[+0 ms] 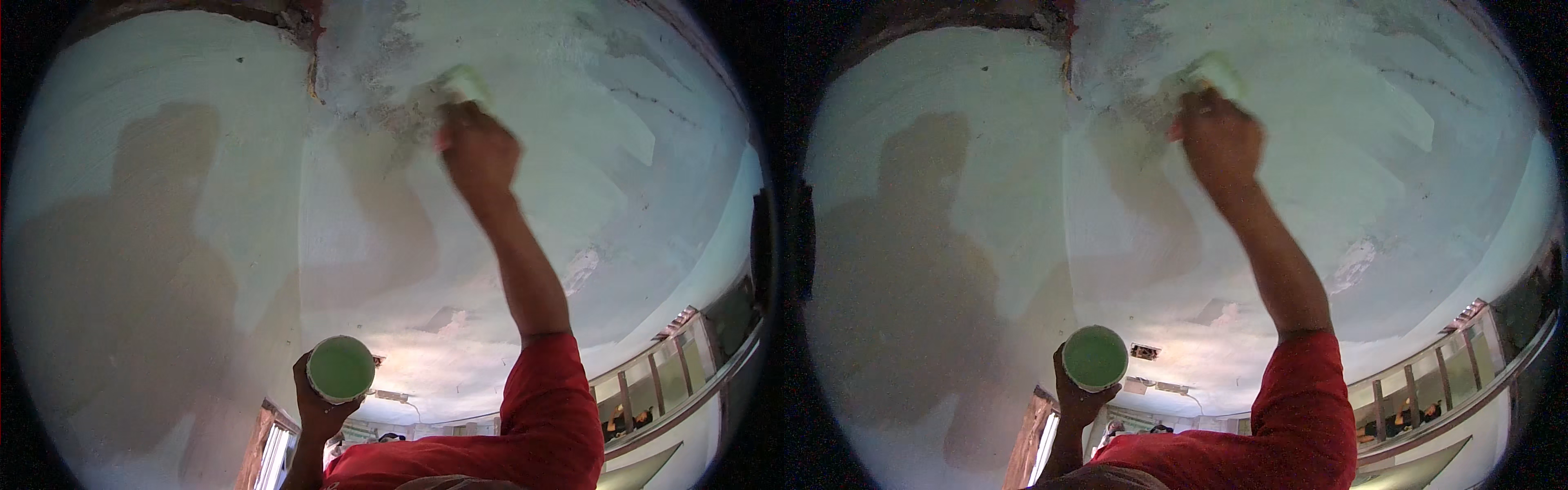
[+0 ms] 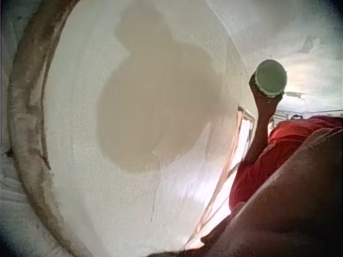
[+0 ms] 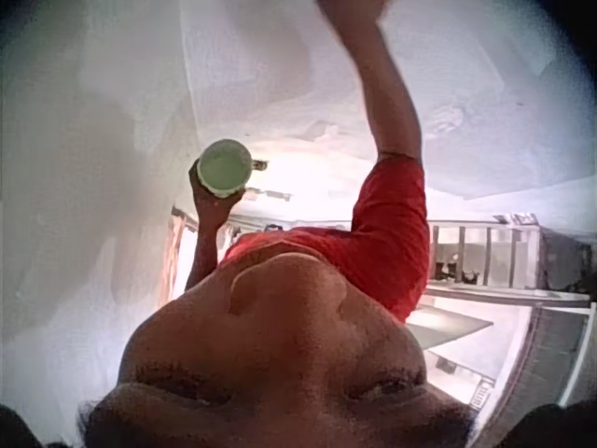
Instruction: Painting a ceiling using a brush and a paint bucket.
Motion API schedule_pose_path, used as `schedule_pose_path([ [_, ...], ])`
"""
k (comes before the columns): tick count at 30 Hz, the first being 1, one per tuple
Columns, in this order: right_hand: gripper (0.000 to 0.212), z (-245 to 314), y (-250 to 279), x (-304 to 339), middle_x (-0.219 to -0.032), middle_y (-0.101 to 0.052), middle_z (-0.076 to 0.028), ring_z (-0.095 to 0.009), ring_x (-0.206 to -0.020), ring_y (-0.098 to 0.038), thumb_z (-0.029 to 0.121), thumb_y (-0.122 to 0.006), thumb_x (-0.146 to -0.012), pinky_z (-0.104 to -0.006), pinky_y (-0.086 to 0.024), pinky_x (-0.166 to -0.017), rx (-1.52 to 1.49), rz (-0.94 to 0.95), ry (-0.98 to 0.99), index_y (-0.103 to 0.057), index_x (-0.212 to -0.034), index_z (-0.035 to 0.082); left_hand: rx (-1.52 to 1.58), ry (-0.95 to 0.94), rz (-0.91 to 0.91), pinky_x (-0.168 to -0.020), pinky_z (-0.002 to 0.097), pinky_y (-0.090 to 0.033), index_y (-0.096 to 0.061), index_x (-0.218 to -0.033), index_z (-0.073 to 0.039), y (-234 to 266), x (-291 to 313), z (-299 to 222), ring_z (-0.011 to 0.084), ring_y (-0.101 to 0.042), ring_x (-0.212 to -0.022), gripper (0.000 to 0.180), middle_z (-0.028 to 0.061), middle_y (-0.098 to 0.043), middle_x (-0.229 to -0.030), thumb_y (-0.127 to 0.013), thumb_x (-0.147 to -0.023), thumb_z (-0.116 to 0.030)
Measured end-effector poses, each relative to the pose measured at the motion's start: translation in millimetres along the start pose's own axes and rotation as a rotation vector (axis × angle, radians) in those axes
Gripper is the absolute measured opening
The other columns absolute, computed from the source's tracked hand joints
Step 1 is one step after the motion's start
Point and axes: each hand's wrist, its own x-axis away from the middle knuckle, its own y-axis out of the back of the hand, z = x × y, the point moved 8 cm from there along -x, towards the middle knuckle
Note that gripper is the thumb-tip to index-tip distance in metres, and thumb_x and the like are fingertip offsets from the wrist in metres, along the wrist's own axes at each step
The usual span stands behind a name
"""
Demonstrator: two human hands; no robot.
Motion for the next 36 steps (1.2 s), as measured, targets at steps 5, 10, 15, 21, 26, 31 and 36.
schedule_pose_path([
  [5, 0.020, 70.4, -12.6, 30.7, -0.091, -0.071, -0.005, -0.025, -0.077, -0.070, 0.010, -0.075, -0.077, -0.0377, -0.057, -0.065, -0.455, -0.170, 0.117, -0.075, -0.097, 0.013, 0.041, -0.025, 0.050, -0.101, 0.0423, -0.051, -0.034, -0.143, -0.005, -15.8, -3.3, -0.3, 0.0283, -0.057, -0.122, 0.104, 0.0154, -0.053, -0.133, -0.095, -0.059, -0.011],
  [10, 0.014, 18.4, -13.5, 36.4, -0.095, -0.075, -0.010, -0.029, -0.082, -0.073, 0.013, -0.077, -0.086, -0.0340, -0.057, -0.071, -0.733, -0.036, -0.159, -0.076, -0.100, 0.010, 0.028, -0.058, 0.114, -0.101, 0.0421, -0.050, -0.034, -0.143, -0.005, -28.9, 0.8, 1.4, 0.0288, -0.056, -0.123, 0.103, 0.0152, -0.052, -0.132, -0.095, -0.061, -0.013],
  [15, 0.011, -87.6, 37.5, 28.3, -0.092, -0.074, -0.007, -0.028, -0.079, -0.073, 0.017, -0.074, -0.086, -0.0365, -0.057, -0.069, -0.359, -0.431, -0.233, -0.076, -0.097, 0.016, 0.022, -0.040, 0.113, -0.101, 0.0426, -0.051, -0.033, -0.143, -0.004, -16.2, 9.6, -1.2, 0.0294, -0.057, -0.123, 0.103, 0.0164, -0.052, -0.132, -0.095, -0.061, -0.012],
  [21, 0.021, -28.9, -1.0, 46.8, -0.099, -0.072, -0.003, -0.027, -0.079, -0.070, 0.010, -0.070, -0.086, -0.0367, -0.056, -0.067, -0.126, -0.203, -0.185, -0.075, -0.103, 0.019, 0.000, -0.005, 0.040, -0.101, 0.0426, -0.051, -0.031, -0.144, -0.004, -1.2, 8.0, 1.0, 0.0296, -0.059, -0.121, 0.105, 0.0172, -0.053, -0.132, -0.094, -0.060, -0.011],
  [26, 0.023, 67.9, -25.2, 80.6, -0.099, -0.072, -0.002, -0.024, -0.076, -0.070, 0.009, -0.072, -0.082, -0.0373, -0.056, -0.067, -0.454, -0.245, 0.070, -0.076, -0.102, 0.019, -0.005, -0.037, 0.083, -0.101, 0.0422, -0.051, -0.032, -0.144, -0.005, -14.9, -0.7, 0.6, 0.0292, -0.058, -0.122, 0.105, 0.0167, -0.053, -0.132, -0.094, -0.060, -0.012],
  [31, 0.015, -7.1, -13.9, 63.0, -0.096, -0.076, -0.010, -0.023, -0.087, -0.074, 0.009, -0.077, -0.086, -0.0300, -0.056, -0.077, -0.747, -0.148, -0.207, -0.076, -0.101, 0.008, -0.009, -0.040, 0.118, -0.100, 0.0419, -0.052, -0.034, -0.143, -0.004, -23.5, 3.6, -1.6, 0.0289, -0.057, -0.122, 0.103, 0.0161, -0.052, -0.133, -0.095, -0.060, -0.013],
  [36, 0.016, -73.0, 30.7, 38.4, -0.095, -0.075, -0.008, -0.022, -0.085, -0.073, 0.005, -0.078, -0.084, -0.0313, -0.056, -0.076, -0.560, -0.399, -0.239, -0.075, -0.099, 0.009, -0.048, -0.048, 0.106, -0.100, 0.0423, -0.052, -0.033, -0.143, -0.004, -17.8, 12.2, -6.0, 0.0293, -0.058, -0.122, 0.102, 0.0164, -0.053, -0.132, -0.095, -0.062, -0.013],
])
